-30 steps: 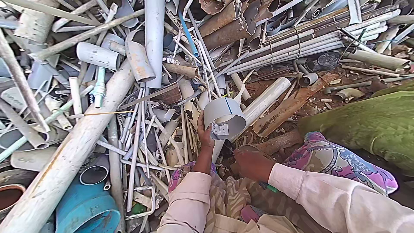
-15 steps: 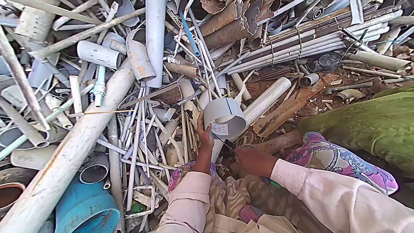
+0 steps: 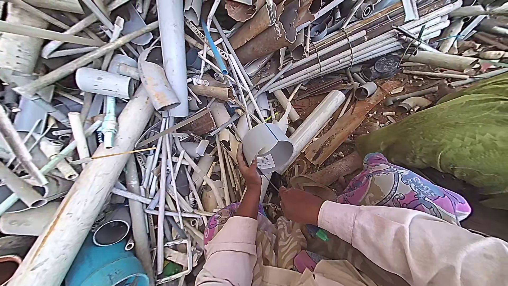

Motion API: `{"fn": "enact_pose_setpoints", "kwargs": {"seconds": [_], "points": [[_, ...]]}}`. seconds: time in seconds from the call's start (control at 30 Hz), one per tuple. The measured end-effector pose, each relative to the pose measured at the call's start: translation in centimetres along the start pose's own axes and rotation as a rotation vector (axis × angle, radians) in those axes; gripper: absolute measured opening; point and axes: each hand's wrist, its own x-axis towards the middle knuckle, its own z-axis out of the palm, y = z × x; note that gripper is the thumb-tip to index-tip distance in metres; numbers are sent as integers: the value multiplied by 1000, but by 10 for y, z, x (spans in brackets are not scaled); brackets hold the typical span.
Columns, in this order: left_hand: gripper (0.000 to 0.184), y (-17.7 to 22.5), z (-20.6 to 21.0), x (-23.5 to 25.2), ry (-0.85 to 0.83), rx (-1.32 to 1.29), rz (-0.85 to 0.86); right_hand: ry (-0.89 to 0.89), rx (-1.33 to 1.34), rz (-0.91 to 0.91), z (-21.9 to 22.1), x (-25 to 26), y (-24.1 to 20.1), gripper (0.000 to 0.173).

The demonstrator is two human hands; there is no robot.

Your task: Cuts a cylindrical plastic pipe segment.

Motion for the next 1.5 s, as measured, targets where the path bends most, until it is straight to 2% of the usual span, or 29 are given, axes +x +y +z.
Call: {"fn": "enact_pose_setpoints", "kwargs": {"seconds": [0.13,0.5,0.63,0.73,0.8,0.9,1.07,1.27,1.37,1.5], "points": [[75,0,-2,7,98,-70,-61,35,-11,-11,-7,4,-2,42],[74,2,-14,17,47,-26,26,-35,-82,-50,-16,-11,-6,41],[80,-1,-15,14,-50,-39,5,-27,-70,-36,-20,-10,-3,41],[90,-1,-14,9,-181,-52,49,-29,-55,-47,-26,-11,1,38],[90,-1,-12,6,-208,-48,45,-46,-53,-47,-30,-13,2,36],[85,-2,-8,4,-162,-105,-25,-21,-78,-9,-24,-11,4,40],[79,-3,-8,10,-45,-131,-36,36,-94,28,-8,-4,-2,40],[77,4,-13,19,60,-179,-98,42,-46,-37,-14,-7,-4,38],[73,6,-17,22,76,-163,-97,14,-45,-84,-18,-11,-3,39],[78,5,-16,19,19,-155,-69,5,-62,-78,-21,-10,-2,41]]}}
